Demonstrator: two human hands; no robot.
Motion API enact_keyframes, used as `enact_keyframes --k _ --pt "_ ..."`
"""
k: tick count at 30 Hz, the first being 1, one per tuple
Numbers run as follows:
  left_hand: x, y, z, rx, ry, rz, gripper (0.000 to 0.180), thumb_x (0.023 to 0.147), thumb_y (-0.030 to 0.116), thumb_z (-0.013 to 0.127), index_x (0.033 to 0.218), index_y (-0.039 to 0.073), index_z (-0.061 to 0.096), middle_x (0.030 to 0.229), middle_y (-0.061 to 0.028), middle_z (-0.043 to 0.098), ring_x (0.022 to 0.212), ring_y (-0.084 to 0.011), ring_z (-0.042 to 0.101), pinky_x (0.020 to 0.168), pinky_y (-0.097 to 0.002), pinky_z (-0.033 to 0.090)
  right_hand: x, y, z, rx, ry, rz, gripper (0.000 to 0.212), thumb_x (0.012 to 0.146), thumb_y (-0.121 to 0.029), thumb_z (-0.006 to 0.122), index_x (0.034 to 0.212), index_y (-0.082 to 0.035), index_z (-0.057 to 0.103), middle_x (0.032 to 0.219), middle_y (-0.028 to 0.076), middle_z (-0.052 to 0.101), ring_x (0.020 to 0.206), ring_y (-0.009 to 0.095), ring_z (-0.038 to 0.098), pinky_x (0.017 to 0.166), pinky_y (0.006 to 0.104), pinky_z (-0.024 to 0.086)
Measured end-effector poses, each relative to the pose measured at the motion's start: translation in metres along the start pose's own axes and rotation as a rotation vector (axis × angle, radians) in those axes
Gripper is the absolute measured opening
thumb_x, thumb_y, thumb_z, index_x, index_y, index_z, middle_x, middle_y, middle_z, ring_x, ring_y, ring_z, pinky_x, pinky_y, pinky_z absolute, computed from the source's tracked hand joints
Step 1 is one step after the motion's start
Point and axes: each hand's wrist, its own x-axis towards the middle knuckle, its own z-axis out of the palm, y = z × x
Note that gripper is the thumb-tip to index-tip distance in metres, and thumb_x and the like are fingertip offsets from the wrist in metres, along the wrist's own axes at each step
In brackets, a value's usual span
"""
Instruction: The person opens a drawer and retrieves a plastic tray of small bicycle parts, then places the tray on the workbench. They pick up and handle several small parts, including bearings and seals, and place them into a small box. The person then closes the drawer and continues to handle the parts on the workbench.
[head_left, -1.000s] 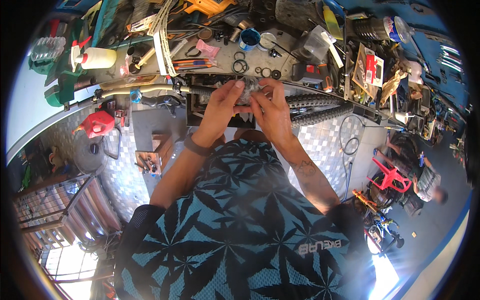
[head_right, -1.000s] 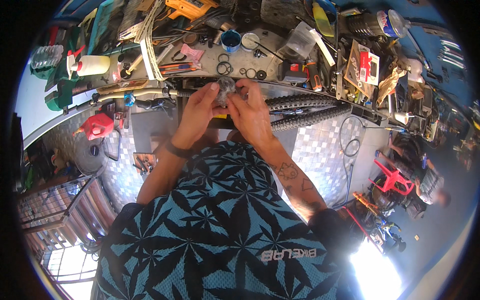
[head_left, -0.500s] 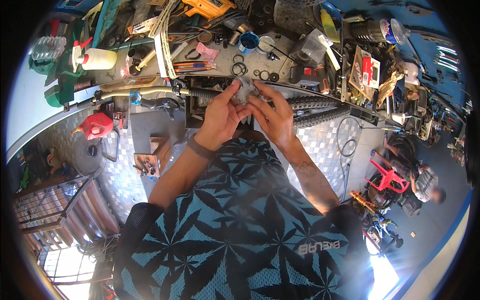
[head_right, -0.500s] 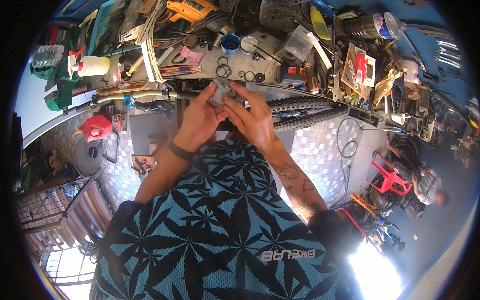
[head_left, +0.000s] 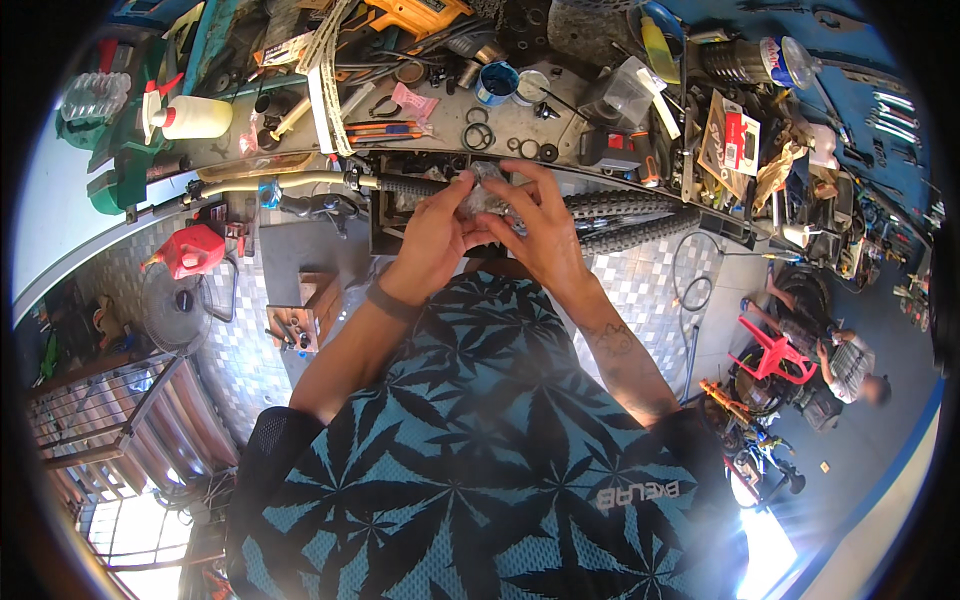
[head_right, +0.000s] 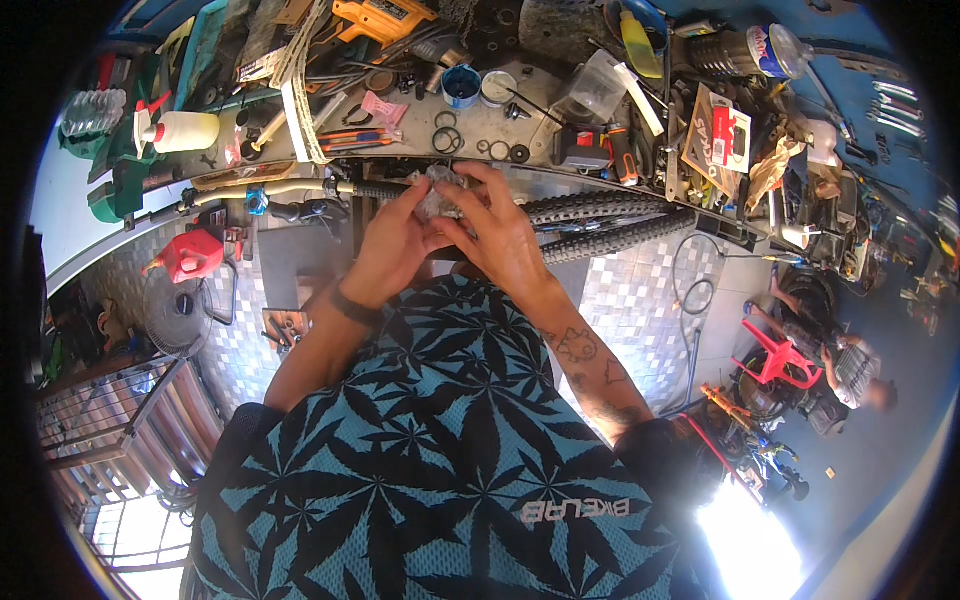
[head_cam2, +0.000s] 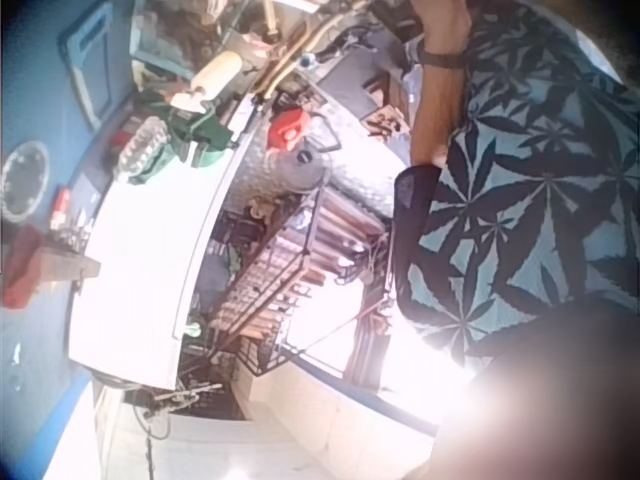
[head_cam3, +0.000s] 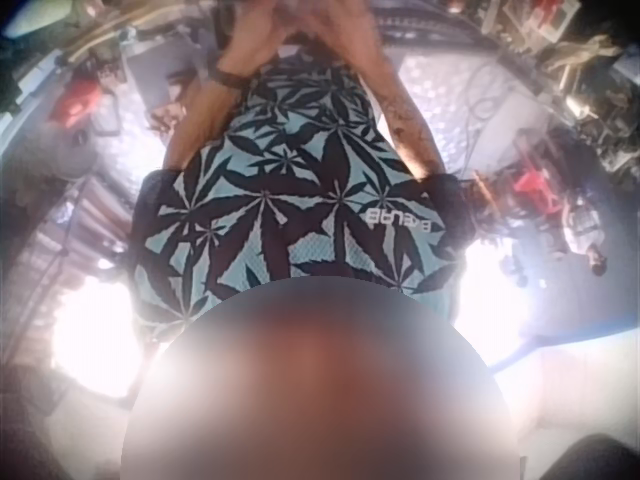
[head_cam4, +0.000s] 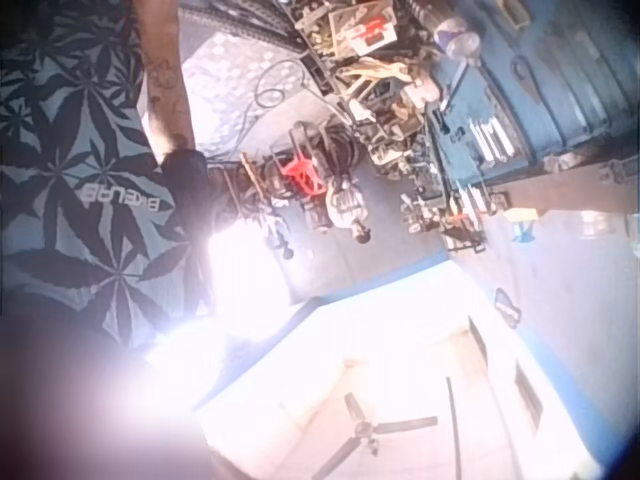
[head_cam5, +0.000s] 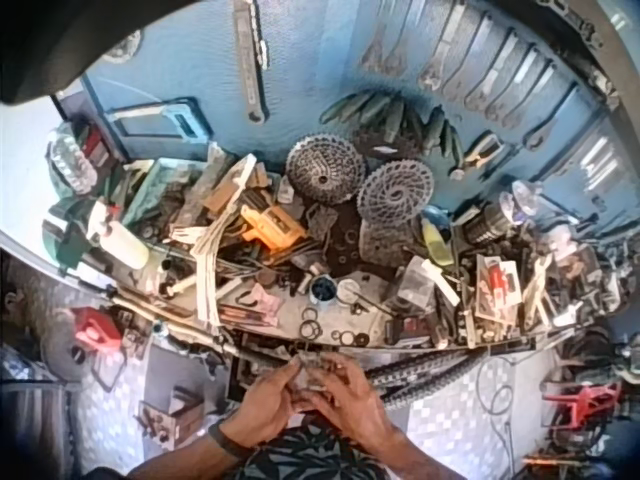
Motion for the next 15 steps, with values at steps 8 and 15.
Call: enact_keyframes --k 8,15 --pt "-0.001 0.001 -0.014 0.183 0.098 0.07 0.036 0.109 0.037 0.064 0.122 0.003 0.069 0.113 -0.0069 0.073 0.098 -0.0166 0.074 0.087 -0.0418 0.065 -0.002 0.02 0.013 0.232 -0.046 0.047 0.044 0.089 -0.01 0.085 0.13 -0.002 0.072 0.126 0.015 0.07 0.096 0.027 0.073 0.079 0.0387 0.061" --pt "-0.004 0.016 -0.024 0.12 0.115 0.143 0.042 0.11 0.033 0.063 0.134 -0.002 0.062 0.126 -0.0144 0.073 0.111 -0.0296 0.075 0.091 -0.0432 0.066 0.052 0.106 0.039 -0.557 0.273 0.25 0.04 0.093 -0.018 0.08 0.125 -0.004 0.058 0.128 0.017 0.06 0.099 0.036 0.074 0.078 0.0446 0.062"
